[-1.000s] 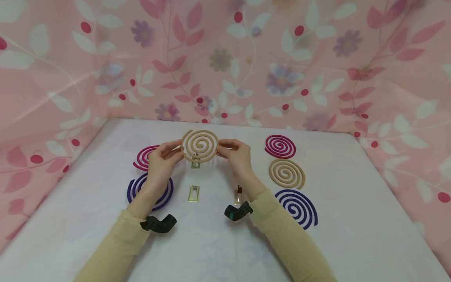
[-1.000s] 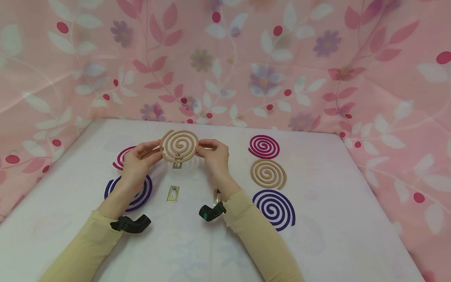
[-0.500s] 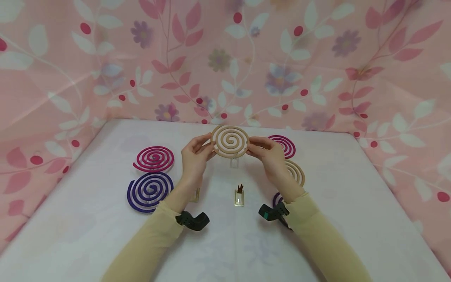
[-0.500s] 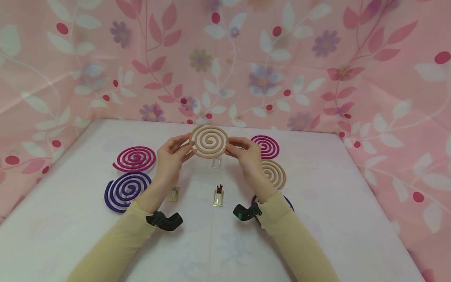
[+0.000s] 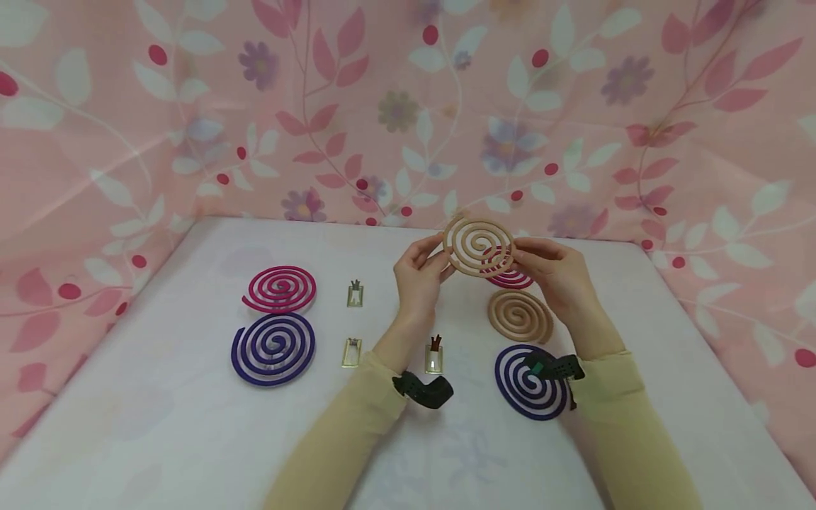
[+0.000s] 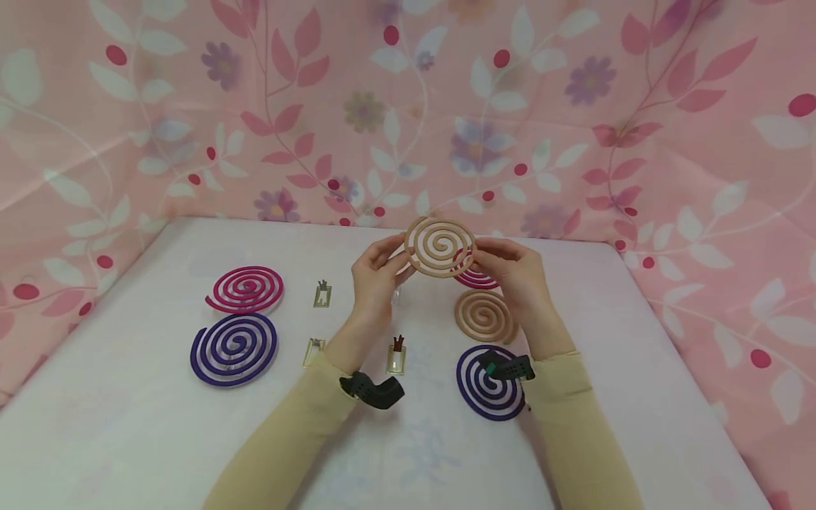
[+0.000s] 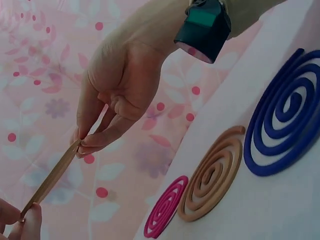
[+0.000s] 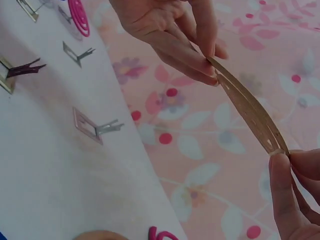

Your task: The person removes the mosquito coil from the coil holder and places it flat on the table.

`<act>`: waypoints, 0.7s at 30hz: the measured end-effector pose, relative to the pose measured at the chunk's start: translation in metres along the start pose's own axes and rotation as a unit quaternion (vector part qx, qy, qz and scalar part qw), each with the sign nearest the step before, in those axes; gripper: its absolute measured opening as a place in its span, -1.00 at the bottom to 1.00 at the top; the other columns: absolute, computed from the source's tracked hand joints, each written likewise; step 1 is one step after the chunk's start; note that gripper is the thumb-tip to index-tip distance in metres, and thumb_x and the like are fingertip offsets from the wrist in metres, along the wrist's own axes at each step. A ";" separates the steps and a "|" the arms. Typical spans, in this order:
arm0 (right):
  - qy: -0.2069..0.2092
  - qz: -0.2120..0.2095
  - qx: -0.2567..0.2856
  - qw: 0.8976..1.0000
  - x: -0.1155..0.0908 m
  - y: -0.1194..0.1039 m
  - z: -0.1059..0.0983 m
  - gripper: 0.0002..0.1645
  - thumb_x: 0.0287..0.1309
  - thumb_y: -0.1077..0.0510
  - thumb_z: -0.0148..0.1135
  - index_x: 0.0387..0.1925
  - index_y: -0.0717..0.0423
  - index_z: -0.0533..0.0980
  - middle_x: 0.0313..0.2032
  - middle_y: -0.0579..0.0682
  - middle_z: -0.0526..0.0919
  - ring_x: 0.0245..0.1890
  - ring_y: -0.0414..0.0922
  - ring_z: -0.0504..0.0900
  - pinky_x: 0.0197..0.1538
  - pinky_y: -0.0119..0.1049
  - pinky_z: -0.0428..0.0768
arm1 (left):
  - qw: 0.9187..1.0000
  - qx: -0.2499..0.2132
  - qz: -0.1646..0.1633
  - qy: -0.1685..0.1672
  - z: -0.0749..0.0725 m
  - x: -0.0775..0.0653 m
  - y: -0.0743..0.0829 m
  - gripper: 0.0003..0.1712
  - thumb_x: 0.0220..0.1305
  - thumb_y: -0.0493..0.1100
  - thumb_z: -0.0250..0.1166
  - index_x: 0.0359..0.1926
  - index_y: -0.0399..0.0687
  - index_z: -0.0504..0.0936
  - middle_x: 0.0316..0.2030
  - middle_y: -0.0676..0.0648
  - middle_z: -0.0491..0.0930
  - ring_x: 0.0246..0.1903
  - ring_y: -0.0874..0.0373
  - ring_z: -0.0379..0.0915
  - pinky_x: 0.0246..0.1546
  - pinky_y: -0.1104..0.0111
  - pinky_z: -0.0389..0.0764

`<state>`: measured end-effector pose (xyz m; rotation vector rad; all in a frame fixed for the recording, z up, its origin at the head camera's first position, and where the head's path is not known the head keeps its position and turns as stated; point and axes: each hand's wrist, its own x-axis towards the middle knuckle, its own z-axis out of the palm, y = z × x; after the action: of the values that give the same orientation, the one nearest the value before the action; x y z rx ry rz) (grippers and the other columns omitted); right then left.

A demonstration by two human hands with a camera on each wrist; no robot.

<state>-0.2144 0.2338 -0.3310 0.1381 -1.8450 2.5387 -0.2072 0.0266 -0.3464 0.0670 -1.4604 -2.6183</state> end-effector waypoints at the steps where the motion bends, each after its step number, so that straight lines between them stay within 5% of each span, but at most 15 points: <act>1: -0.002 -0.001 0.000 1.000 0.001 -0.002 -0.004 -0.79 0.22 0.43 0.26 -0.12 0.28 0.67 -0.25 0.02 0.76 -0.26 -0.16 0.77 -0.03 -0.35 0.69 | 1.000 -0.005 -0.002 0.002 0.005 0.000 -0.002 -0.67 0.30 -0.46 0.25 0.08 -0.38 0.57 0.11 -0.28 0.60 -0.14 0.12 0.65 -0.08 0.28 0.73; 10: 0.001 -0.006 0.027 1.000 0.007 -0.012 -0.038 -0.75 0.22 0.46 0.23 -0.17 0.21 0.72 -0.21 0.03 0.79 -0.24 -0.15 0.78 -0.05 -0.35 0.70 | 0.999 -0.024 0.001 0.021 0.040 0.002 -0.029 -0.69 0.29 -0.45 0.26 0.06 -0.34 0.60 0.06 -0.23 0.64 -0.02 -0.11 0.63 0.00 0.16 0.70; 17: 0.029 -0.003 0.010 1.000 0.006 -0.020 -0.069 -0.75 0.21 0.46 0.24 -0.16 0.21 0.73 -0.24 0.02 0.79 -0.26 -0.13 0.79 -0.11 -0.35 0.72 | 0.996 -0.073 -0.004 0.059 0.073 -0.001 -0.061 -0.72 0.24 -0.52 0.24 -0.02 -0.39 0.63 0.01 -0.33 0.65 -0.11 -0.04 0.67 -0.13 0.26 0.74; 21: 0.032 0.006 0.006 0.999 0.009 -0.012 -0.082 -0.76 0.22 0.47 0.23 -0.17 0.24 0.72 -0.29 0.02 0.79 -0.30 -0.15 0.79 -0.14 -0.36 0.72 | 0.996 -0.041 0.014 0.075 0.079 -0.001 -0.077 -0.73 0.26 -0.49 0.25 -0.01 -0.34 0.63 0.00 -0.29 0.65 -0.12 -0.02 0.66 -0.15 0.28 0.74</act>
<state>-0.2286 0.3150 -0.3437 0.0447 -1.8150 2.5300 -0.2223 0.1332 -0.3697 0.2276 -1.2928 -2.5843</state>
